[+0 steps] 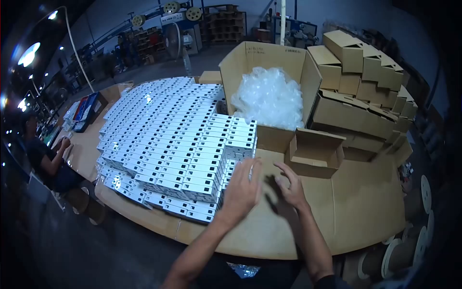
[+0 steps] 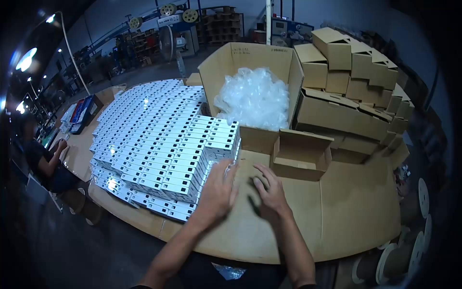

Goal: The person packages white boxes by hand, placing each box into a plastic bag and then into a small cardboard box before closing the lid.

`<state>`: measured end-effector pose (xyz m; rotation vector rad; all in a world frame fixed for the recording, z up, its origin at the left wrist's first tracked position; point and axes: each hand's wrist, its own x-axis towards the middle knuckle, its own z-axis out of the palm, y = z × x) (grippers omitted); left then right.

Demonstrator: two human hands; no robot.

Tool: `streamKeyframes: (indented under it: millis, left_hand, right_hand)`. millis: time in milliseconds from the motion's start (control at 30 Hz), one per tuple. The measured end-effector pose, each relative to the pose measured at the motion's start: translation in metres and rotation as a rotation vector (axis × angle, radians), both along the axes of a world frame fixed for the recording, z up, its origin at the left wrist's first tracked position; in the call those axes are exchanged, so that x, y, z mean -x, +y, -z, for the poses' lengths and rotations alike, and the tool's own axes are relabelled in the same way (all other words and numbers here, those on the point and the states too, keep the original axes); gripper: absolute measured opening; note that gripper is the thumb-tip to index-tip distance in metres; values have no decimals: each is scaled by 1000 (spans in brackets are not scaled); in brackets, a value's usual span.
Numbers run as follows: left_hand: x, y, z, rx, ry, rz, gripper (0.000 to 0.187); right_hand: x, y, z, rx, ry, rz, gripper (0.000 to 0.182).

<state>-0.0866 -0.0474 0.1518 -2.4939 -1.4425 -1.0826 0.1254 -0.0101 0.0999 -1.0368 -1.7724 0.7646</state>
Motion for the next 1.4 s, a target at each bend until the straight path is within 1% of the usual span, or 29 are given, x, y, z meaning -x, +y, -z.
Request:
streamKeyframes:
  millis: [33, 67, 167, 300, 333, 433, 467, 533, 567, 600, 700, 733, 767, 833, 867, 933, 967, 1000, 1033, 1100, 1133, 1167, 1200, 1233, 1300, 1367, 1400]
  left_hand:
    - [6, 9, -2, -25, 47, -50, 60]
    - [8, 15, -2, -47, 92, -100, 61]
    - [6, 31, 3, -8, 135, -194, 65]
    - [0, 37, 14, 45, 170, -280, 65]
    - [1, 34, 13, 0, 125, -271, 61]
    - [3, 37, 4, -45, 99, -287, 56]
    - [3, 41, 5, -120, 101, -329, 46]
    - [2, 44, 8, -53, 49, -313, 43]
    - [3, 47, 8, -28, 29, -306, 41]
    - [6, 46, 8, -58, 44, -289, 34]
    - [13, 34, 4, -97, 70, -240, 34]
    - [11, 21, -9, -133, 47, -237, 34]
    - [9, 10, -20, -132, 37, -193, 36]
    - [3, -5, -34, -119, 10, -116, 41]
    - [0, -4, -37, -128, 12, -55, 43]
    - [-5, 1, -44, -87, -16, 56, 42]
    - [-8, 4, -49, -70, -28, 112, 42]
    - [-8, 6, -65, -11, -109, 202, 38]
    - [-6, 14, -75, 38, -146, 212, 37]
    - [4, 36, -96, 140, -217, 226, 35]
    - [7, 58, -105, 99, -248, 205, 30]
    - [10, 82, -114, 84, -225, 179, 26]
    - [12, 111, -110, 59, -197, 66, 25]
    - [15, 142, -106, 22, -154, 37, 25]
    - [12, 188, -96, -5, -67, -66, 29]
    - [6, 222, -79, -53, 18, -144, 29]
    - [8, 247, -64, -48, 21, -116, 28]
  right_hand:
    - [5, 7, -10, -77, -85, 4, 42]
    - [13, 8, -21, -68, -29, 13, 39]
    - [28, 15, -34, -37, -15, 9, 43]
    - [41, 16, -43, -10, 1, -10, 42]
    - [40, 17, -43, -11, 6, -25, 42]
    - [41, 18, -50, 51, -9, 21, 44]
    - [41, 23, -43, 37, -5, 21, 48]
    - [39, 24, -43, 243, 55, 7, 50]
    - [39, 27, -45, 339, 93, -2, 52]
    - [40, 26, -50, 449, 157, -119, 54]
    - [42, 9, -69, 837, 373, -272, 58]
    - [40, 8, -67, 906, 383, -362, 59]
    - [39, 4, -68, 983, 456, -411, 60]
    - [49, -12, -81, 932, 719, -402, 56]
    - [48, -9, -80, 884, 801, -417, 51]
    - [42, 2, -74, 780, 954, -447, 43]
    - [37, 11, -69, 762, 931, -452, 38]
    - [30, 21, -61, 744, 911, -457, 33]
    - [24, 27, -60, 725, 895, -462, 29]
    - [12, 34, -66, 651, 803, -397, 20]
    - [14, 38, -71, 567, 725, -324, 20]
    - [15, 41, -77, 487, 648, -248, 20]
    - [11, 42, -95, 481, 487, -140, 22]
    - [8, 54, -89, 395, 455, -84, 23]
    - [-1, 77, -100, 187, 237, 5, 23]
    - [-4, 95, -117, -98, -81, 219, 26]
    - [-1, 99, -137, 28, -143, 256, 29]
